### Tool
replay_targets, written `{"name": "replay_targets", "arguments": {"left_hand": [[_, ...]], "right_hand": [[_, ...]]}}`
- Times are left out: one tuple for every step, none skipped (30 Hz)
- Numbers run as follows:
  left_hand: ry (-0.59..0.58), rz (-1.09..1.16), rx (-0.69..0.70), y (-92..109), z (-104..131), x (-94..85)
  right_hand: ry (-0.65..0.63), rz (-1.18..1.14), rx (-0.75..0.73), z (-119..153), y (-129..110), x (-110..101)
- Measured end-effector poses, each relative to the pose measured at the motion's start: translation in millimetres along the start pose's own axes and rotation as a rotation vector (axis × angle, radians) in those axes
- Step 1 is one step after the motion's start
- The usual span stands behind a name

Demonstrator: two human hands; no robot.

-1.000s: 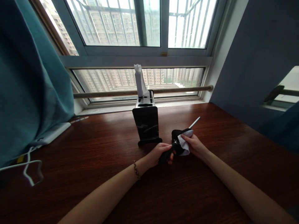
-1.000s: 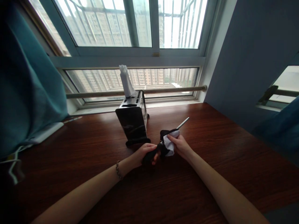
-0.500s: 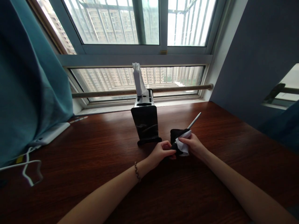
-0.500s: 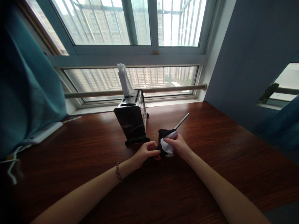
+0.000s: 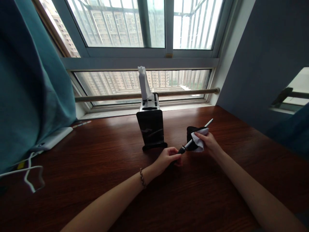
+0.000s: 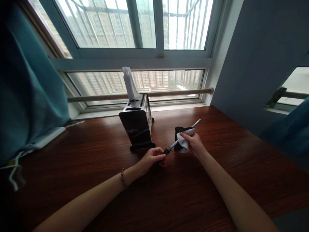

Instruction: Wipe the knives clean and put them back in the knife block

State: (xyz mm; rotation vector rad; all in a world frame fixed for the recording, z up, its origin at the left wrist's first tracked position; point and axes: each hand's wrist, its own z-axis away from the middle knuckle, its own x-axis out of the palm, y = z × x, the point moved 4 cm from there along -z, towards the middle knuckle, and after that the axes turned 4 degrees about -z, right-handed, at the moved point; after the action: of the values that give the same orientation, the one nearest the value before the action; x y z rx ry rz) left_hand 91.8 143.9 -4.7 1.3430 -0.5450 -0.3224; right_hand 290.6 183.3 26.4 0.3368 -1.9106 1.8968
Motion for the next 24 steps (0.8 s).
{"name": "replay_targets", "arguments": {"left_hand": [[0.017,-0.018,0.023,1,1,0.5],[0.039,-0.056,0.052,1,2,0.9],[0.072,-0.127,0.09,3,4,0.9],[0.121,-0.233,0.137,4,6,0.6],[0.184,-0.367,0.189,6,8,0.1],[0.25,-0.511,0.239,9,11,0.1],[0.311,-0.649,0.282,11,14,0.6],[0.358,-0.768,0.311,12,17,1.6],[0.389,-0.861,0.326,14,20,2.9],[0.407,-0.936,0.337,14,22,4.3],[0.416,-0.999,0.349,15,24,5.7],[0.421,-1.046,0.359,16,25,6.7],[0.419,-1.071,0.363,17,26,7.2],[0.408,-1.067,0.359,17,26,7.0],[0.392,-1.036,0.35,17,25,6.1],[0.368,-0.978,0.333,16,24,4.8],[0.333,-0.895,0.31,14,22,3.4],[0.29,-0.797,0.282,11,20,2.1],[0.241,-0.692,0.252,9,18,1.2],[0.19,-0.591,0.222,6,16,0.9],[0.14,-0.501,0.193,3,14,1.0],[0.098,-0.425,0.167,1,13,1.4],[0.067,-0.364,0.145,0,12,1.7],[0.038,-0.312,0.126,-1,11,2.2]], "right_hand": [[0.008,-0.015,0.023,1,2,1],[0.01,-0.03,0.049,3,5,2],[-0.003,-0.039,0.075,5,9,5],[-0.036,-0.037,0.101,7,14,8],[-0.082,-0.025,0.127,10,19,11],[-0.135,-0.005,0.148,12,25,15],[-0.186,0.021,0.163,15,31,18],[-0.226,0.048,0.17,17,36,20],[-0.254,0.069,0.171,19,40,21],[-0.268,0.083,0.168,20,42,22],[-0.278,0.093,0.164,20,44,22],[-0.283,0.101,0.16,20,45,21],[-0.287,0.107,0.159,20,45,21],[-0.289,0.117,0.159,19,44,20],[-0.291,0.131,0.157,19,44,19],[-0.293,0.149,0.153,18,43,18],[-0.298,0.169,0.15,17,42,17],[-0.303,0.191,0.145,16,42,16],[-0.31,0.214,0.138,16,41,15],[-0.316,0.237,0.132,15,40,14],[-0.324,0.258,0.131,15,40,14],[-0.333,0.276,0.132,14,39,14],[-0.343,0.288,0.136,14,38,14],[-0.356,0.294,0.142,14,37,14]]}}
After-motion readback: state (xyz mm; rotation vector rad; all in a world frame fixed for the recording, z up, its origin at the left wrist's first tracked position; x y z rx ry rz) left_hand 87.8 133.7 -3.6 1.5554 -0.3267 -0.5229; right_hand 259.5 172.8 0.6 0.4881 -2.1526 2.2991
